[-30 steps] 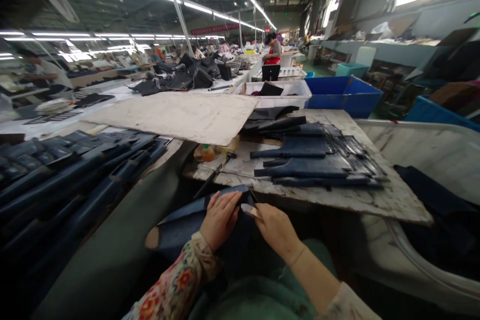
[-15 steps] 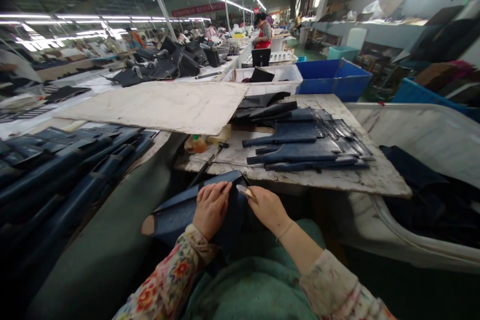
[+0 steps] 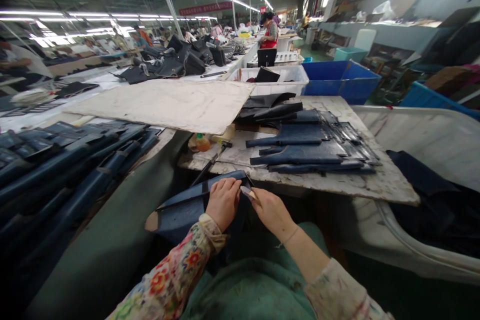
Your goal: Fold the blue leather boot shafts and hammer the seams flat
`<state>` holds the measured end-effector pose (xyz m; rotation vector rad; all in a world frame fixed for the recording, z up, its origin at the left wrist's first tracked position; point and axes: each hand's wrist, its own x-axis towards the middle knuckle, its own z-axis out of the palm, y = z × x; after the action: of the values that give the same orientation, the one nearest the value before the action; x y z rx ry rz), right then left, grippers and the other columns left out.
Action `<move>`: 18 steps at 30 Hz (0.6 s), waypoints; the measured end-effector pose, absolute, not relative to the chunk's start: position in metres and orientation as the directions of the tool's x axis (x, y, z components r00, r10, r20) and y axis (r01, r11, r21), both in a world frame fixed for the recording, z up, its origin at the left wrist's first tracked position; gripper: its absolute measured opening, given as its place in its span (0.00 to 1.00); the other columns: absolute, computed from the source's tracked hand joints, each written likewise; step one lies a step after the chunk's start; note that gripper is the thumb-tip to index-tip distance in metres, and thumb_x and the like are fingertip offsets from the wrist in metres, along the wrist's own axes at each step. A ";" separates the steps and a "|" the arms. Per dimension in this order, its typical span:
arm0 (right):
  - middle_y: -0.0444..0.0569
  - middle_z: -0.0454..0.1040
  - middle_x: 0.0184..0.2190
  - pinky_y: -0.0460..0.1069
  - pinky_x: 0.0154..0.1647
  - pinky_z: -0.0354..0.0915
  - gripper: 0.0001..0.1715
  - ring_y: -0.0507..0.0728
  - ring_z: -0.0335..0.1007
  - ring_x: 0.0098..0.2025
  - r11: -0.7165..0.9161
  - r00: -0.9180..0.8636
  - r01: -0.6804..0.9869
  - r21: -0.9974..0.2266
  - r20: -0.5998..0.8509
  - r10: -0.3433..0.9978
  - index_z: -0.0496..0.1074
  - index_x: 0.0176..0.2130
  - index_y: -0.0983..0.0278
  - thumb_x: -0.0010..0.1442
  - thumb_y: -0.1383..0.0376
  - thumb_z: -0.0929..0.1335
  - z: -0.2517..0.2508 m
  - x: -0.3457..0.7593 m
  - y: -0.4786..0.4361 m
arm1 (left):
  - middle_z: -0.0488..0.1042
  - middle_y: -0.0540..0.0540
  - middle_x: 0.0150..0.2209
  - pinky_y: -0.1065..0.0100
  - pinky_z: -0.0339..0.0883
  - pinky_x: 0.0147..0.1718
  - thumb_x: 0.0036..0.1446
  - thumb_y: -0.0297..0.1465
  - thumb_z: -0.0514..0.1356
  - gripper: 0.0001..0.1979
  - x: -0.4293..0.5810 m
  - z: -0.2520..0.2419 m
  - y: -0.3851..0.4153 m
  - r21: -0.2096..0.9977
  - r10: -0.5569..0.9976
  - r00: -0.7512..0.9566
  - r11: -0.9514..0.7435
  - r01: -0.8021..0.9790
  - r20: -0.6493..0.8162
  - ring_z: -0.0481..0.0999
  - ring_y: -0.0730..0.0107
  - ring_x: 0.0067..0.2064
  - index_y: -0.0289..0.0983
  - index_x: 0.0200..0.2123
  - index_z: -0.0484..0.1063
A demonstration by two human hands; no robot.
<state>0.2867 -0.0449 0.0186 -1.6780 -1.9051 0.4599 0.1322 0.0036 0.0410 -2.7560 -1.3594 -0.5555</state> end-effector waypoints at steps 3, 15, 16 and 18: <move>0.53 0.74 0.42 0.51 0.47 0.65 0.18 0.57 0.71 0.44 0.188 -0.091 0.778 -0.600 0.188 0.978 0.68 0.48 0.64 0.63 0.63 0.58 0.016 0.288 -0.045 | 0.71 0.42 0.47 0.59 0.60 0.46 0.59 0.27 0.51 0.15 0.136 0.032 0.004 0.145 0.750 0.583 -0.644 0.751 0.314 0.67 0.60 0.48 0.35 0.49 0.66; 0.56 0.70 0.44 0.56 0.52 0.60 0.24 0.60 0.64 0.48 0.135 -0.036 0.936 -0.326 0.294 0.955 0.64 0.55 0.68 0.65 0.59 0.56 0.039 0.298 -0.029 | 0.72 0.45 0.41 0.60 0.63 0.41 0.62 0.31 0.48 0.14 0.131 0.032 0.007 0.150 0.722 0.615 -0.678 0.719 0.318 0.68 0.62 0.43 0.36 0.49 0.66; 0.55 0.70 0.44 0.55 0.52 0.60 0.22 0.59 0.64 0.47 0.155 -0.066 0.947 -0.281 0.303 0.951 0.66 0.53 0.67 0.65 0.60 0.57 0.042 0.296 -0.029 | 0.72 0.44 0.42 0.60 0.63 0.42 0.62 0.31 0.48 0.15 0.130 0.032 0.006 0.159 0.723 0.611 -0.678 0.718 0.323 0.67 0.62 0.44 0.36 0.50 0.65; 0.54 0.70 0.44 0.54 0.52 0.61 0.20 0.59 0.63 0.47 0.191 -0.109 0.955 -0.227 0.330 0.938 0.69 0.51 0.66 0.64 0.63 0.58 0.047 0.292 -0.030 | 0.71 0.44 0.45 0.60 0.63 0.44 0.62 0.30 0.49 0.15 0.125 0.029 0.004 0.176 0.725 0.602 -0.675 0.716 0.335 0.67 0.62 0.46 0.36 0.51 0.64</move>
<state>0.2923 -0.0296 0.0475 -1.7734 -2.0771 -0.0586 0.1254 0.0039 0.0295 -2.8326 -1.2749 -0.6094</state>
